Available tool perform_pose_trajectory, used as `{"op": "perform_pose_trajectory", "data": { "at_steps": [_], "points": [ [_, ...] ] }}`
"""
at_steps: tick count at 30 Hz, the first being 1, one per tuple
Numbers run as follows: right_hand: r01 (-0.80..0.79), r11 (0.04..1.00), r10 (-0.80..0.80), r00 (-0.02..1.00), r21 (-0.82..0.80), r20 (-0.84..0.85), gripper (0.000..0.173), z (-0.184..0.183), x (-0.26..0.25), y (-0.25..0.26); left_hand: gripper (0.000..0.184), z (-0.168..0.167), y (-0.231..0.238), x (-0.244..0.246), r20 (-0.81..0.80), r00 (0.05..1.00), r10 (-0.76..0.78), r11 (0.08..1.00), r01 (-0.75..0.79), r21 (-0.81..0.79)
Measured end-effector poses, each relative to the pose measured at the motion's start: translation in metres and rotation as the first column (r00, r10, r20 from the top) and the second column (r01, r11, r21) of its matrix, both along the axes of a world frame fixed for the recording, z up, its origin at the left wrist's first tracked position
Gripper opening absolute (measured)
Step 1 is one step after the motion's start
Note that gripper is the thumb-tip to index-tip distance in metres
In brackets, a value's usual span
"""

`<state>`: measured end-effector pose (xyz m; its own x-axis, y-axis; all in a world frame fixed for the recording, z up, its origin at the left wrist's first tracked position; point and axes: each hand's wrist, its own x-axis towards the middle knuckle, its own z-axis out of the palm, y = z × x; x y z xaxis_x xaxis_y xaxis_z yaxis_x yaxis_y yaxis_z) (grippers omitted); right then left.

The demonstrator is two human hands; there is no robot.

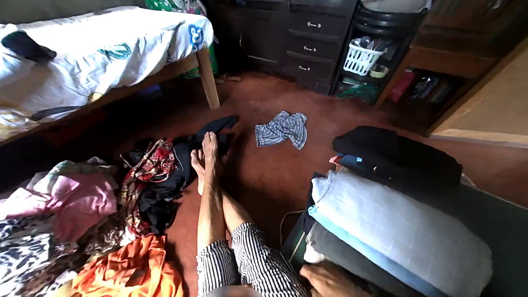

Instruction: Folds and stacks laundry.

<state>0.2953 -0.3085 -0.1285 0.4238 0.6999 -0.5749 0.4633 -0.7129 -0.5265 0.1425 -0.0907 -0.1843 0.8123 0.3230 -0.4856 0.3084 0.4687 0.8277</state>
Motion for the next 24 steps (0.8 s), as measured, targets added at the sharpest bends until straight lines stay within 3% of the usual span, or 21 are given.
{"op": "perform_pose_trajectory", "data": {
  "at_steps": [2, 4, 7, 11, 15, 16, 18, 19, 21, 24],
  "points": [
    [0.183, 0.98, -0.174, 0.979, 0.082, -0.108, 0.049, -0.005, 0.011, 0.001, 0.025, 0.0, 0.0, -0.001, 0.007, 1.0, 0.01, 1.0, -0.01, -0.006],
    [0.34, 0.936, -0.311, 0.919, 0.087, -0.242, 0.051, -0.001, 0.017, 0.005, 0.025, 0.001, 0.0, -0.003, 0.001, 1.0, 0.012, 1.0, -0.012, -0.005],
    [0.375, 0.924, -0.345, 0.899, 0.068, -0.269, 0.051, -0.001, 0.019, 0.008, 0.024, 0.004, 0.0, -0.003, 0.004, 1.0, 0.006, 1.0, -0.006, -0.009],
    [0.234, 0.963, -0.236, 0.972, 0.136, -0.006, 0.052, 0.003, 0.001, 0.019, 0.022, 0.006, -0.002, -0.009, 0.052, 0.999, -0.003, 1.0, 0.003, -0.006],
    [0.053, 0.959, -0.146, 0.935, 0.279, 0.323, 0.062, 0.003, -0.033, 0.061, 0.022, 0.011, -0.002, -0.009, 0.076, 0.997, 0.012, 0.999, -0.008, -0.048],
    [-0.014, 0.94, -0.122, 0.92, 0.342, 0.373, 0.058, 0.0, -0.038, 0.074, 0.022, 0.015, 0.0, -0.008, 0.08, 0.997, 0.018, 0.998, -0.013, -0.058],
    [-0.147, 0.818, -0.165, 0.866, 0.557, 0.471, 0.035, -0.017, -0.045, 0.098, 0.02, 0.022, 0.004, -0.007, 0.118, 0.992, 0.052, 0.998, -0.047, -0.05],
    [-0.2, 0.732, -0.207, 0.845, 0.651, 0.493, 0.024, -0.027, -0.045, 0.11, 0.019, 0.026, 0.008, -0.007, 0.133, 0.988, 0.073, 0.997, -0.069, -0.031],
    [-0.272, 0.627, -0.194, 0.852, 0.73, 0.485, 0.02, -0.044, -0.044, 0.128, 0.019, 0.031, 0.021, -0.011, 0.147, 0.985, 0.088, 0.994, -0.096, 0.047],
    [-0.276, 0.694, -0.012, 0.919, 0.665, 0.394, 0.023, -0.039, -0.04, 0.144, 0.024, 0.03, 0.053, -0.022, 0.093, 0.99, 0.11, 0.964, -0.129, 0.232]
  ]
}}
